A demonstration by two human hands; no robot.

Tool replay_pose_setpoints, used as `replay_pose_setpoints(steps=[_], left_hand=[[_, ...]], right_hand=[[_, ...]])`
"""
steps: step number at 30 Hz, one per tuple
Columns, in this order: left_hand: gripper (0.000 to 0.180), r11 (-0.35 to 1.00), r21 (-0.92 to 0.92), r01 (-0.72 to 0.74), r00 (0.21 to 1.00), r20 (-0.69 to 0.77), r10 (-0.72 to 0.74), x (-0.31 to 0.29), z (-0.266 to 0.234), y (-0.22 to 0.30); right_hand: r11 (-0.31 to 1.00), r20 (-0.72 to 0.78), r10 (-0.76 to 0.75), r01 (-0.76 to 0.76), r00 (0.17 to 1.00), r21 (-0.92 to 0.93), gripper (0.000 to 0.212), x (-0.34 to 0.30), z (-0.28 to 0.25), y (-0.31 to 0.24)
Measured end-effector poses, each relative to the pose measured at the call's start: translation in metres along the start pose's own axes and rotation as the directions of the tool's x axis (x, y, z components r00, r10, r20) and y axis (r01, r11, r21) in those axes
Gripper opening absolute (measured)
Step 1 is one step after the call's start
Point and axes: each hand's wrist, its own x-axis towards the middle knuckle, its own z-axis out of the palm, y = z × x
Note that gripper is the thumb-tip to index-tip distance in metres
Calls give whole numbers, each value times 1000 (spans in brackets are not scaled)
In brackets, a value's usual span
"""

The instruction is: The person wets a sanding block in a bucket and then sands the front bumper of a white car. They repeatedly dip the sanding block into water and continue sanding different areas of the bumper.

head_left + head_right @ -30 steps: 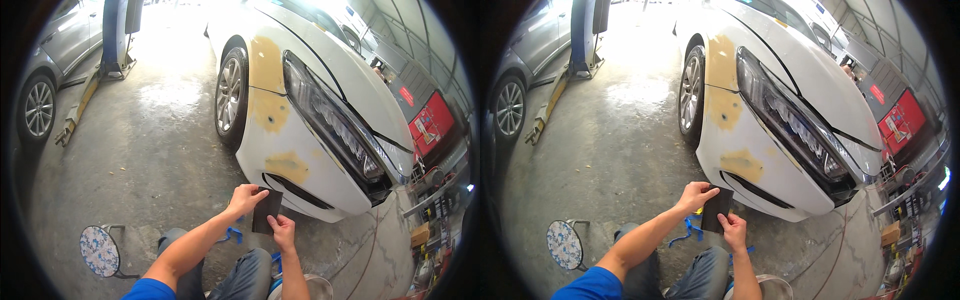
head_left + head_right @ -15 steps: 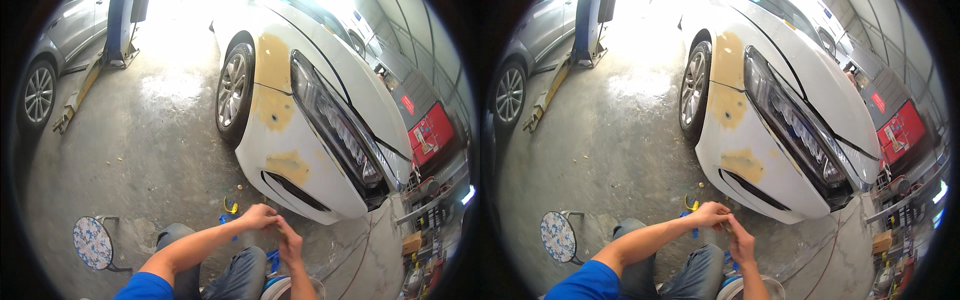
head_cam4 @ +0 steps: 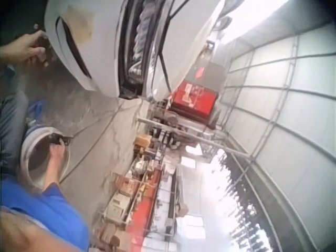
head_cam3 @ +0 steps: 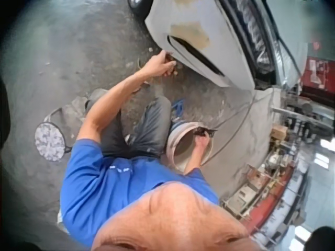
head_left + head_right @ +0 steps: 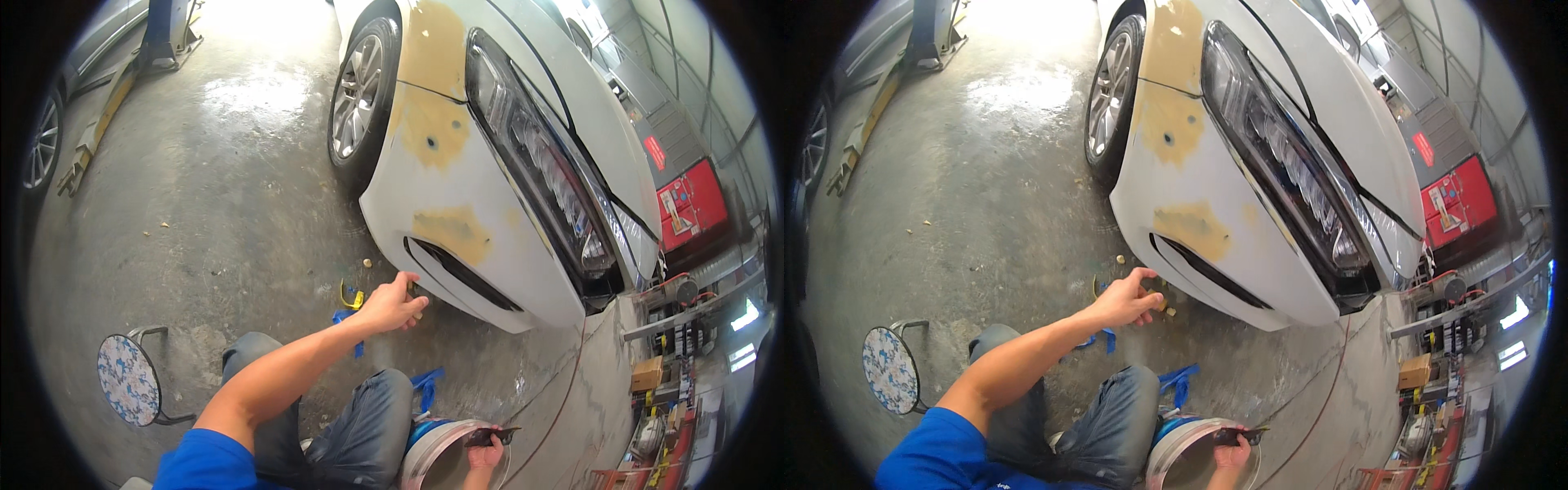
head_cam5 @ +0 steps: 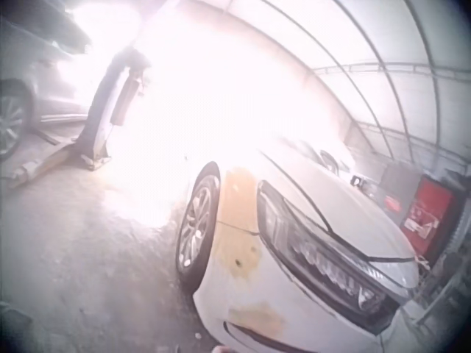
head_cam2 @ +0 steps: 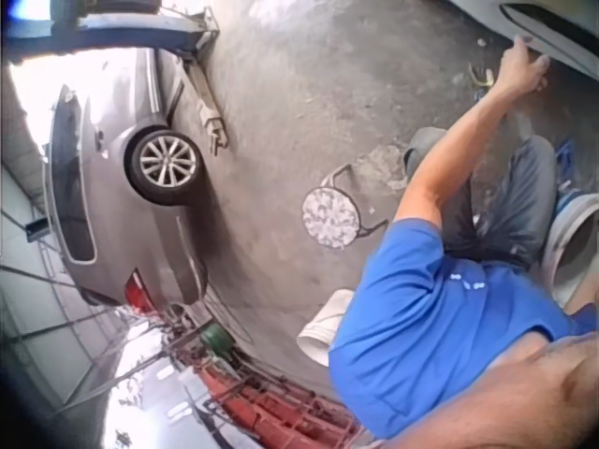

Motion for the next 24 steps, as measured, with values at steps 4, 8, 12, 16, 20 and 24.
replay_pose_setpoints(steps=[4,8,12,16,20,24], left_hand=[[61,999,37,28,999,-41,-27,-8,-16,-1],[61,999,43,-22,996,-91,25,-4,-17,-1],[60,999,44,-15,997,-74,18,-9,-21,-1],[55,1000,-4,-8,998,-66,8,-3,-19,2],[53,996,-83,-36,995,-95,28,1,-14,9],[53,998,-60,-22,993,-115,14,4,-20,-5]], right_hand=[[961,-252,215,-250,943,-116,35,1,-33,48],[833,-366,503,-553,783,-37,38,-7,-78,108],[810,-411,526,-586,745,-27,39,-4,-109,141],[845,-431,451,-530,782,-78,40,-6,-144,111],[850,-498,473,-526,727,39,42,-14,-150,30],[897,-500,329,-431,801,-99,56,-16,-33,-36]])
